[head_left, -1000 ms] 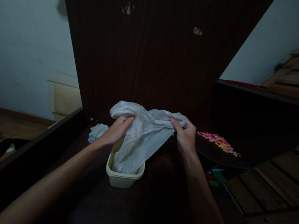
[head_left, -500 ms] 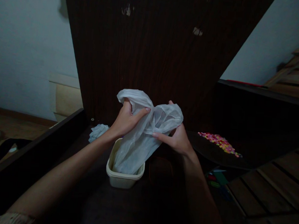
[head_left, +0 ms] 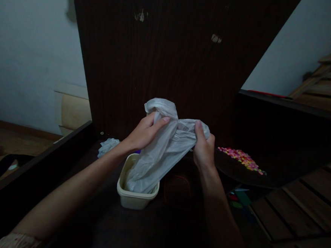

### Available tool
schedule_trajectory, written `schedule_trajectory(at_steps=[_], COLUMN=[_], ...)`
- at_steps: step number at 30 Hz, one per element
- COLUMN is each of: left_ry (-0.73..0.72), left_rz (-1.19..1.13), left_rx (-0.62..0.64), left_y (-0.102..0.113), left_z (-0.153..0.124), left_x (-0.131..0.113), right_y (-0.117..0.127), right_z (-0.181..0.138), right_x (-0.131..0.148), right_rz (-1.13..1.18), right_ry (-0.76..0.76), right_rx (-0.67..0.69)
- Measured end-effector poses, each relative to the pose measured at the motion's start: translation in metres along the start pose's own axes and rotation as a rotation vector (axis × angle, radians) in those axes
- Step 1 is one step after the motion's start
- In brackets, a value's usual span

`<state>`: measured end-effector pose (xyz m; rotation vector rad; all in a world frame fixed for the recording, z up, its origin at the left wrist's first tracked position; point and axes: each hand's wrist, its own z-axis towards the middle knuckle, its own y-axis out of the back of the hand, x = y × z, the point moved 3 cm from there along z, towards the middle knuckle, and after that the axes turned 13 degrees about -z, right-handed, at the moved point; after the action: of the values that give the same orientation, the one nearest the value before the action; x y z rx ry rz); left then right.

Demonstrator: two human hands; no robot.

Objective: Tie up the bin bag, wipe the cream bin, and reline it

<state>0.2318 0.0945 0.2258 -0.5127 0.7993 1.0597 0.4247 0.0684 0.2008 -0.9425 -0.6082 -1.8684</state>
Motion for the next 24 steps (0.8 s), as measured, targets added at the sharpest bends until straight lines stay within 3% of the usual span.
schedule_trajectory(at_steps=[4,6,9,11,16,18,22,24], left_ry=[-0.038,-0.037,-0.033,-0.073,-0.168,-0.040,0.367,0.448], left_rz=[-0.071,-0.139,-0.180,-0.187,-0.129,-0.051,0.151,0.222], left_rx=[0.061,0.116,0.191,0.162,-0.157,-0.182,0.149,0.283], left_y=[-0.007,-0.011,-0.017,-0.014,0.018,0.029,0.022,0.012], left_z=[0.001,0.002,0.002,0.000,-0.012,-0.020,-0.038,-0.046], left_x=[-0.006,-0.010,-0.016,-0.019,-0.010,0.002,0.029,0.036], right_y=[-0.019,-0.027,-0.031,-0.029,-0.019,-0.017,-0.021,-0.026], right_z=[-0.011,-0.016,-0.014,-0.010,-0.003,-0.003,-0.005,-0.007], right_x=[0.010,0.015,0.016,0.013,0.000,-0.002,0.001,0.004], right_rz=[0.075,0.056,0.030,0.023,0.065,0.134,0.199,0.172], right_ry=[0.101,0.155,0.200,0.224,0.096,-0.020,-0.115,-0.102], right_rx=[0.259,0.323,0.220,0.101,-0.104,-0.157,-0.147,-0.096])
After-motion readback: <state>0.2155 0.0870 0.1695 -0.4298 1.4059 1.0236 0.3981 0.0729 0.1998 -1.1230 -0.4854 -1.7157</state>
